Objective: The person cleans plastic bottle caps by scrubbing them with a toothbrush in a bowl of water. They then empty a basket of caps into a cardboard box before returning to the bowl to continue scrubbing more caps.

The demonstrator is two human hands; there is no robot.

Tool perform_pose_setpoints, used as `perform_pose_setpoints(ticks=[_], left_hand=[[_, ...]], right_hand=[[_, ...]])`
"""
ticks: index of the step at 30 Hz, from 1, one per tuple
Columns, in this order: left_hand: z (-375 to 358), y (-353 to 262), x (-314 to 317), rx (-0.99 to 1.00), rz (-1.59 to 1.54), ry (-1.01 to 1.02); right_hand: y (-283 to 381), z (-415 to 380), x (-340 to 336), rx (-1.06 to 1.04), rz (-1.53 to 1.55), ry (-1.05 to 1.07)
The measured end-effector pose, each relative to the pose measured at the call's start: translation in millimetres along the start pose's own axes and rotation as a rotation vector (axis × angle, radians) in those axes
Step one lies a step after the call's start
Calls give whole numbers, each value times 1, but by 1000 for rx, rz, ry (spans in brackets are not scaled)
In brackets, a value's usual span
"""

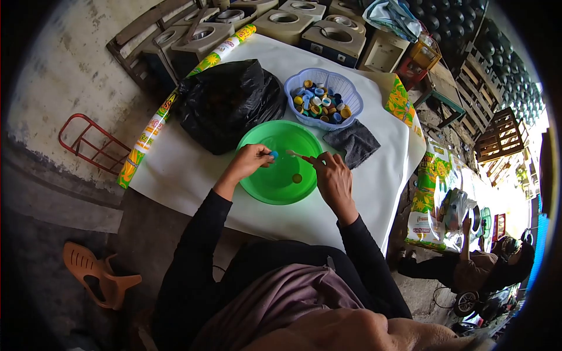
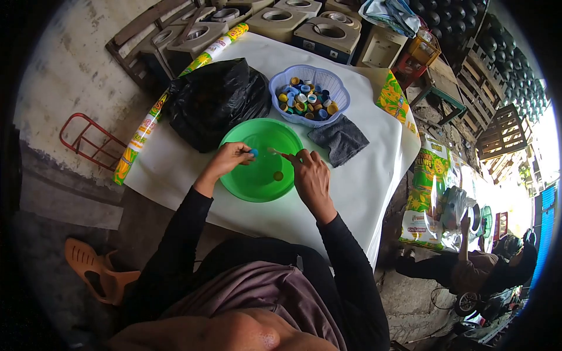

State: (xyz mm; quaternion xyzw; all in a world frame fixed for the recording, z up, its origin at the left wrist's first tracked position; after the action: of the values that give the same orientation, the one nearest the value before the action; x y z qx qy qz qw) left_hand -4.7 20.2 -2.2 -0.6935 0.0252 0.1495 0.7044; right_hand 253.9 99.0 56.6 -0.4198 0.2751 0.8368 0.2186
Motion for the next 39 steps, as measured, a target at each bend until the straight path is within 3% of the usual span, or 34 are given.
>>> perform_pose_setpoints(ticks=[2,8,9,14,17,20,23,25,29,32,36,39], left_hand=[[-10,-11,4,-26,-101,-49],[-21,-14,13,47,-316,-235],[-19,-16,15,52,-318,-243],[-17,-11,24,126,-360,-264],[-18,-13,24,152,-156,-208],[-18,-5,24,134,51,-268],[-15,3,24,136,36,-284],[-16,-5,24,89,-55,-276],[-16,-7,22,-46,-410,-379],[-15,-10,24,-23,-659,-421],[-16,-16,27,-123,-773,-366],[-14,-13,27,-161,-781,-314]], right_hand=[[0,1,13,-20,7,130],[28,2,-10,136,237,-69],[25,-4,-7,135,218,3],[24,-10,-5,229,213,-28],[28,-15,-2,225,237,44],[15,-4,6,214,81,-43],[12,0,20,76,30,30],[12,-1,22,2,37,130],[23,2,4,193,162,-18],[32,-5,0,269,308,-79],[33,-21,10,181,284,-22],[29,-19,9,195,211,-103]])
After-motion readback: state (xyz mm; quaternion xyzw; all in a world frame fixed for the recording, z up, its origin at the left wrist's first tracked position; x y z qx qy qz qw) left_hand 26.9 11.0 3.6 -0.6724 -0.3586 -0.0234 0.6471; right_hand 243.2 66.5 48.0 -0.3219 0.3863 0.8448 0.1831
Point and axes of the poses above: each hand's wrist, its own z-axis towards the middle knuckle, its own x-axis out of the palm, y = z × x, the point moved 1 cm from there along z, towards the middle knuckle, and after that the axes turned 10 degrees about x, right-handed, at the moved point
